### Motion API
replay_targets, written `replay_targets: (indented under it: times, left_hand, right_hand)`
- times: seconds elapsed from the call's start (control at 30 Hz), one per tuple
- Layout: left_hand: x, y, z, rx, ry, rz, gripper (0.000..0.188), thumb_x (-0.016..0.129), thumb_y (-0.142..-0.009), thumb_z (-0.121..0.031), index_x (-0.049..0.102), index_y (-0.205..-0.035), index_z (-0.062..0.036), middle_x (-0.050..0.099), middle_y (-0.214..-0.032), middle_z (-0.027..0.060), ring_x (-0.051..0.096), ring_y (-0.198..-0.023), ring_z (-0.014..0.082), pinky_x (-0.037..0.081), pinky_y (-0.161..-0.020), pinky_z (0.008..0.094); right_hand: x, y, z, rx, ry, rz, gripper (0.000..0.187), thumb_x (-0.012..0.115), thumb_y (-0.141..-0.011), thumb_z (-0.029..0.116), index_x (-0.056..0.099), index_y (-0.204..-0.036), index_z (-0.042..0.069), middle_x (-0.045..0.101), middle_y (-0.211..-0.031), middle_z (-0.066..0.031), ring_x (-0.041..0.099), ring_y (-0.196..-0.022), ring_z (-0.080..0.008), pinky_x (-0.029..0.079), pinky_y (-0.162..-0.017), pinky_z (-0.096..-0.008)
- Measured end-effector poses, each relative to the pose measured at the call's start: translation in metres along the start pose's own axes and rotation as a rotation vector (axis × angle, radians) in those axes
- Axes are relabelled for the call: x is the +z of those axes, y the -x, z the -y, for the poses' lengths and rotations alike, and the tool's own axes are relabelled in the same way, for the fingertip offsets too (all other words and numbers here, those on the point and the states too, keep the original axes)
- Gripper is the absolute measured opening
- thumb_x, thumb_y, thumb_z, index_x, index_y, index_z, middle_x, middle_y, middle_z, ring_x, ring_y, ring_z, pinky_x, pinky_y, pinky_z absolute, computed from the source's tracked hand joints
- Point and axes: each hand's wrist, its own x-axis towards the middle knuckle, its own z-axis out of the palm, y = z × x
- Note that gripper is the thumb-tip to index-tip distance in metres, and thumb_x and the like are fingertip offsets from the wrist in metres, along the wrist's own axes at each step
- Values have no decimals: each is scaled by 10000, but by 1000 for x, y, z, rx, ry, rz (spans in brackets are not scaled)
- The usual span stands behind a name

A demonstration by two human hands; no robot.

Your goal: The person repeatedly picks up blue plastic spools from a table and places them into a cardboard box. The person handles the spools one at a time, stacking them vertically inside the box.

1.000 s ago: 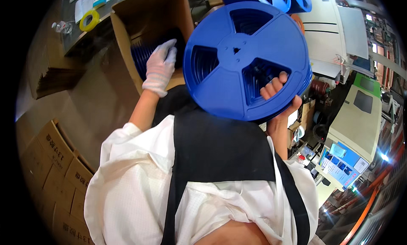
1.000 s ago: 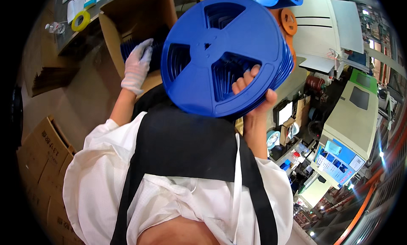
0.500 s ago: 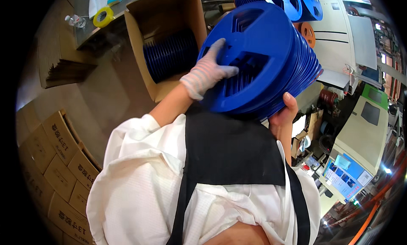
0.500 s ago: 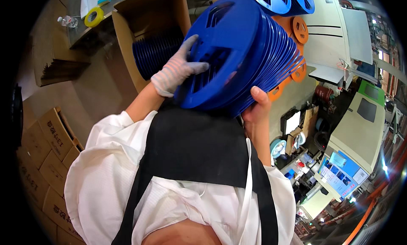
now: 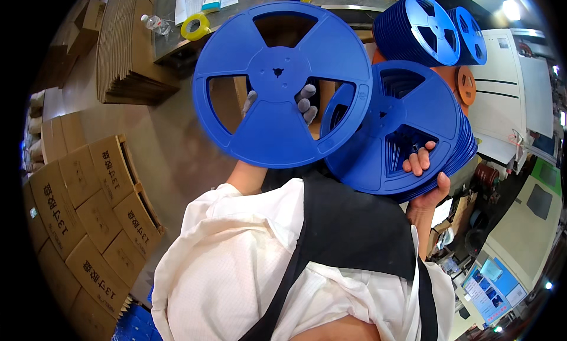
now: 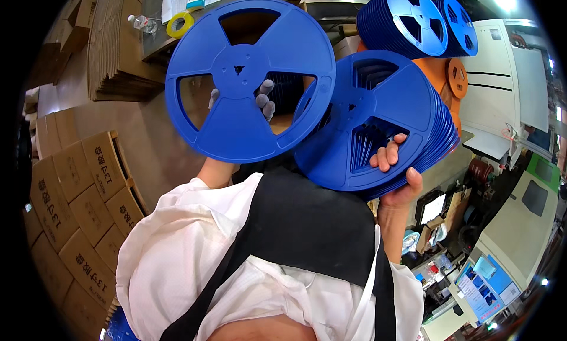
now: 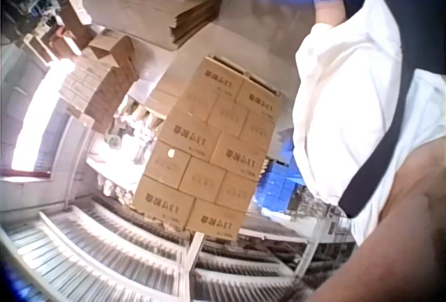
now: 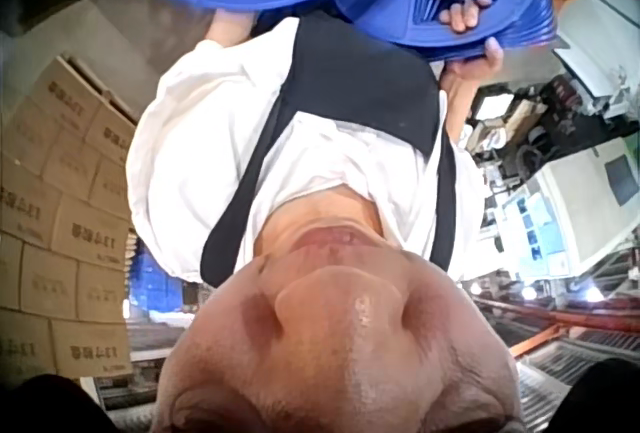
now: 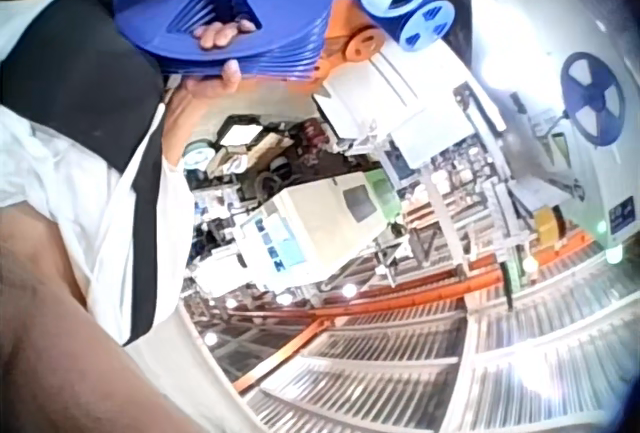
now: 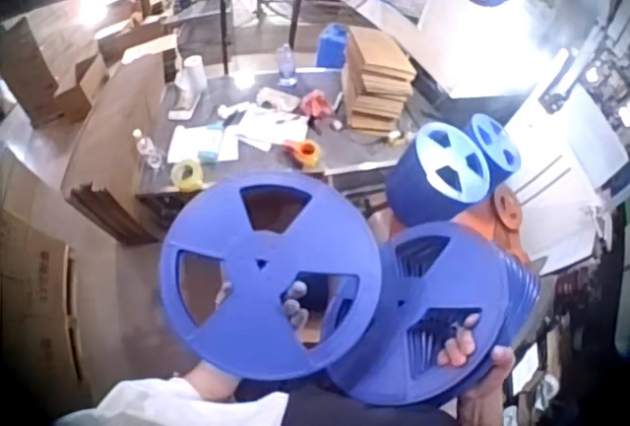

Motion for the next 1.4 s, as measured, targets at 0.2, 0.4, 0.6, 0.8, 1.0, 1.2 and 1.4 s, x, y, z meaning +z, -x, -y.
replay_targets:
  times: [0.2, 0.4, 0.6, 0.8, 1.0, 1.2, 1.4]
  left_hand:
    - [4, 12, -7, 119, -118, -20, 777, 651, -857, -346, 256, -1426, 5, 441, -1342, 216, 445, -1263, 332, 430, -1041, 476]
    - [11, 9, -23, 199, -278, 166, 717, 655, -871, -312, 294, -1433, -52, 422, -1343, 231, 469, -1251, 323, 347, -1102, 448]
    - [-2, 1, -56, 183, -455, -43, 737, 661, -874, -274, 254, -1465, -106, 493, -1256, 206, 541, -1135, 289, 403, -1050, 429]
    - [-19, -42, 8, 140, -1090, -570, 755, 682, -860, -217, 248, -1474, -148, 583, -1070, 137, 597, -923, 222, 482, -925, 363]
    - [-31, -98, 97, -593, -1834, -742, 1043, 818, -711, -309, 177, -1496, -63, 440, -1395, 223, 452, -1281, 312, 393, -1042, 349]
    - [-22, -74, 52, -221, -963, -563, 781, 725, -786, -251, 328, -1431, -63, 537, -1264, 172, 538, -1179, 287, 458, -998, 420]
    - [7, -26, 11, -24, -264, -292, 764, 720, -777, -403, 375, -1327, 0, 557, -1184, 179, 492, -1217, 332, 414, -1053, 486]
  right_hand:
    - [-13, 5, 6, -38, -174, 120, 593, 735, -713, 272, 437, -1167, 36, 503, -792, -15, 512, -677, -132, 441, -712, -316]
    - [-43, 22, 26, -165, -364, 309, 467, 720, -785, 225, 440, -1110, 41, 502, -667, 1, 530, -581, -115, 421, -630, -286]
    - [-42, 18, 27, -197, -338, 244, 464, 712, -784, 255, 440, -1101, 53, 491, -707, 17, 501, -600, -104, 403, -635, -276]
    - [-33, 0, 20, -103, -239, 144, 544, 705, -752, 295, 472, -1171, 39, 501, -800, -17, 488, -703, -136, 411, -724, -320]
    - [15, 6, -6, 88, 285, -202, 621, 667, -736, 252, 451, -1250, -21, 621, -1022, -145, 627, -890, -278, 487, -878, -409]
    - [34, -2, 0, 53, 236, -99, 717, 666, -759, 215, 366, -1355, -47, 598, -1163, -206, 629, -1035, -314, 476, -938, -417]
    - [10, -3, 9, -14, 115, -179, 653, 637, -749, 250, 415, -1304, -12, 587, -940, -110, 598, -840, -239, 503, -818, -391]
